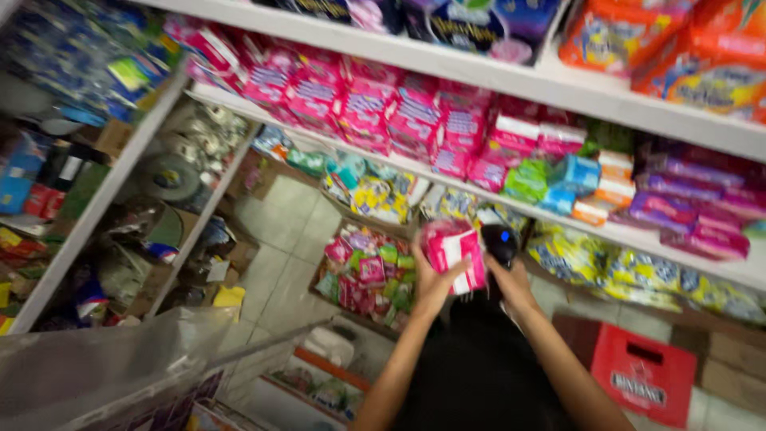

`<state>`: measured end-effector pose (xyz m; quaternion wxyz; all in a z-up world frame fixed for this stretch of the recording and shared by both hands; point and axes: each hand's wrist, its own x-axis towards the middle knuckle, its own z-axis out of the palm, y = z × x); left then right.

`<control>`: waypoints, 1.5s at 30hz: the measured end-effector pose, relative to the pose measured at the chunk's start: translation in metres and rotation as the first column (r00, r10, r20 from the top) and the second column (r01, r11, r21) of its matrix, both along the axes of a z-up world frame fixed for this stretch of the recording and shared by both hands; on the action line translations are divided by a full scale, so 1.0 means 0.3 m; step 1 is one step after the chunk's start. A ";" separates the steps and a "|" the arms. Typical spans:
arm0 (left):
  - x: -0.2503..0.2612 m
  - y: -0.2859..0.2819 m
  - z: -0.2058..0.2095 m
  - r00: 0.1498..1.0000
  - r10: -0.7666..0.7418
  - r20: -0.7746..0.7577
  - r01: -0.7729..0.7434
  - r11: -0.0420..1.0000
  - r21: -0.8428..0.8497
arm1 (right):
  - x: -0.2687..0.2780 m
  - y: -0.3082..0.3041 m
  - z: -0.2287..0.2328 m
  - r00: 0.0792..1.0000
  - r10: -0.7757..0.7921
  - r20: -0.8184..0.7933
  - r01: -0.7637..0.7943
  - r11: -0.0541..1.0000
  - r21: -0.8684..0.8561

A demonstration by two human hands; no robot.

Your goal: The person picks up packages of sanitary pads from a cardboard box on the floor and places them onto a store shelf. They use a handheld barcode scanner to scan the items before arranging them on the shelf.

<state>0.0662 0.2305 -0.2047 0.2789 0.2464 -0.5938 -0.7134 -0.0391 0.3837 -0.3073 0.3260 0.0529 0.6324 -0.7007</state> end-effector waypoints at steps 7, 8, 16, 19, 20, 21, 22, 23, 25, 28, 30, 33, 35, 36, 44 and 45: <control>-0.003 0.005 0.197 0.953 0.098 0.288 0.074 0.843 -0.532 | -0.031 -0.032 -0.026 0.990 0.054 0.131 -0.001 0.927 -0.376; -0.002 -0.020 0.180 0.980 0.010 0.199 0.066 0.926 -0.373 | -0.054 -0.049 0.019 0.992 0.056 0.111 -0.011 0.930 -0.366; 0.031 -0.210 -0.054 0.977 -0.204 0.067 0.179 0.945 0.274 | -0.167 -0.120 0.116 0.920 0.231 0.315 -0.039 0.856 -0.515; 0.045 -0.227 -0.085 0.975 -0.185 0.127 0.129 0.925 0.356 | -0.169 -0.145 0.048 0.921 0.263 0.287 -0.086 0.857 -0.507; 0.055 -0.236 -0.094 0.964 -0.178 0.197 0.099 0.929 0.356 | -0.169 -0.152 0.035 0.926 0.266 0.267 -0.105 0.863 -0.495; 0.068 -0.241 -0.107 0.948 -0.172 0.268 0.069 0.932 0.355 | -0.169 -0.156 0.030 0.941 0.265 0.210 -0.157 0.892 -0.423; 0.079 -0.244 -0.125 0.956 -0.179 0.232 0.075 0.914 0.399 | -0.172 -0.164 0.033 0.951 0.270 0.152 -0.205 0.916 -0.346; 0.090 -0.245 -0.147 0.963 -0.186 0.196 0.082 0.892 0.444 | -0.175 -0.170 0.044 0.956 0.279 0.094 -0.246 0.933 -0.263; 0.117 -0.245 -0.198 0.977 -0.193 0.089 0.118 0.841 0.527 | -0.192 -0.181 0.076 0.945 0.288 0.157 -0.239 0.932 -0.273; 0.135 -0.250 -0.254 0.979 -0.202 -0.028 0.181 0.799 0.573 | -0.200 -0.194 0.106 0.913 0.286 0.290 -0.204 0.937 -0.284; 0.137 -0.234 -0.265 0.973 -0.228 0.042 0.170 0.824 0.541 | -0.201 -0.194 0.107 0.909 0.282 0.306 -0.195 0.939 -0.285; 0.132 -0.239 -0.262 0.986 -0.164 0.032 0.120 0.833 0.541 | -0.207 -0.188 0.093 0.934 0.278 0.223 -0.202 0.929 -0.310; 0.125 -0.236 -0.261 0.989 -0.146 0.008 0.121 0.846 0.519 | -0.214 -0.183 0.084 0.940 0.276 0.201 -0.194 0.916 -0.353; 0.123 -0.234 -0.262 0.990 -0.138 -0.005 0.122 0.852 0.509 | -0.215 -0.180 0.079 0.952 0.252 0.174 -0.184 0.924 -0.334; 0.062 -0.269 -0.046 0.973 -0.116 0.202 0.123 0.992 -0.021 | -0.295 -0.176 0.137 0.953 0.302 -0.009 -0.300 0.943 -0.146; 0.057 -0.265 0.002 0.968 -0.102 0.229 0.144 0.974 -0.175 | -0.297 -0.180 0.163 0.932 0.353 -0.080 -0.356 0.935 -0.017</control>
